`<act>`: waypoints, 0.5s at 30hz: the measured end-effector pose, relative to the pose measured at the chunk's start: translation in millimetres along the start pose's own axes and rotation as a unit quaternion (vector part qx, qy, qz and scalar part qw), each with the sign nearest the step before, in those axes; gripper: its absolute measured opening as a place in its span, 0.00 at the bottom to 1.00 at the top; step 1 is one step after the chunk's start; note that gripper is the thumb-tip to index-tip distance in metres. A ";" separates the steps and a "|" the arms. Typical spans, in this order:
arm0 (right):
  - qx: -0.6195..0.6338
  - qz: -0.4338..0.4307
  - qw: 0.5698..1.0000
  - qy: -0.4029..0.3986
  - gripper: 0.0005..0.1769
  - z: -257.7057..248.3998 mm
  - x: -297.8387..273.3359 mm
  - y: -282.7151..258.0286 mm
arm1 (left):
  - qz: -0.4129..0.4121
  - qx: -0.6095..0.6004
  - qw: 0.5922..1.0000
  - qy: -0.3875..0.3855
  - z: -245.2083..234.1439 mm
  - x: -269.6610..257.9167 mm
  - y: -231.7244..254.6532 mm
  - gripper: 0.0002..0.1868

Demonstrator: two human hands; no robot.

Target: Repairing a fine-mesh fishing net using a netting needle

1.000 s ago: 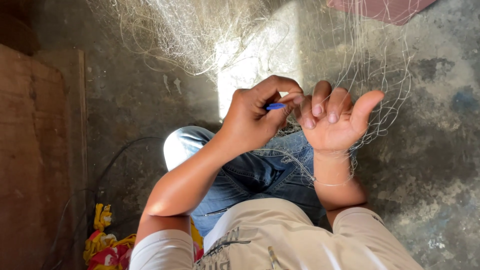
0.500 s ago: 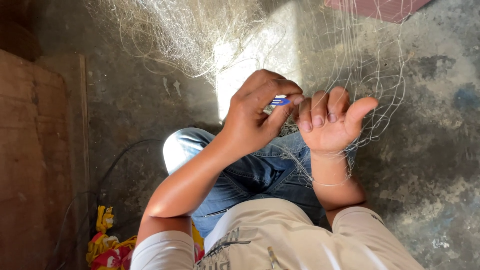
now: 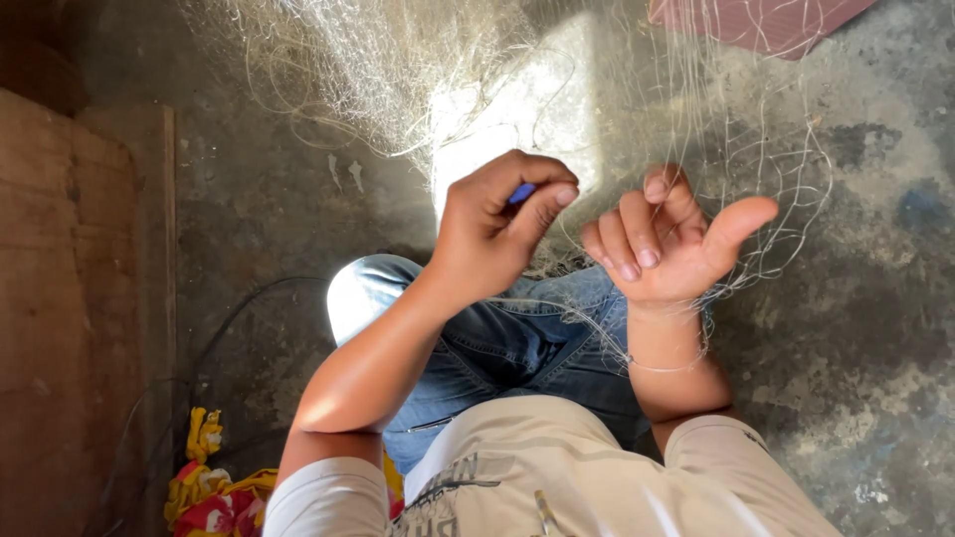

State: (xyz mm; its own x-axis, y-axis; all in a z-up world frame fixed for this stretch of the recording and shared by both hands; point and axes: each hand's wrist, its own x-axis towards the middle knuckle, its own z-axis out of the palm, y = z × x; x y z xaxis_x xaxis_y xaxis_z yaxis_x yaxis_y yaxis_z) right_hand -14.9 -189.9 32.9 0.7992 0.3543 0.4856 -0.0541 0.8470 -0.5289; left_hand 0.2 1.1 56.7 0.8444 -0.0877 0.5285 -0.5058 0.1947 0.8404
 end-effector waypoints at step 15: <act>0.004 0.097 0.993 -0.067 0.46 9.2 7.7 -8.8 | -0.196 -0.194 0.961 -0.007 -0.3 31.8 -22.4 0.16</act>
State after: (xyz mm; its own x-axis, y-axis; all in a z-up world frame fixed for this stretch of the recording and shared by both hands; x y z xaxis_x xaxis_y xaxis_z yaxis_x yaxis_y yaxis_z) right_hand -13.7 -191.0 47.7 0.6861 0.5601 0.4643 -0.2046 0.7610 -0.6157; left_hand 38.4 -5.8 54.6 0.9531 -0.2406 0.1838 -0.0431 0.4931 0.8689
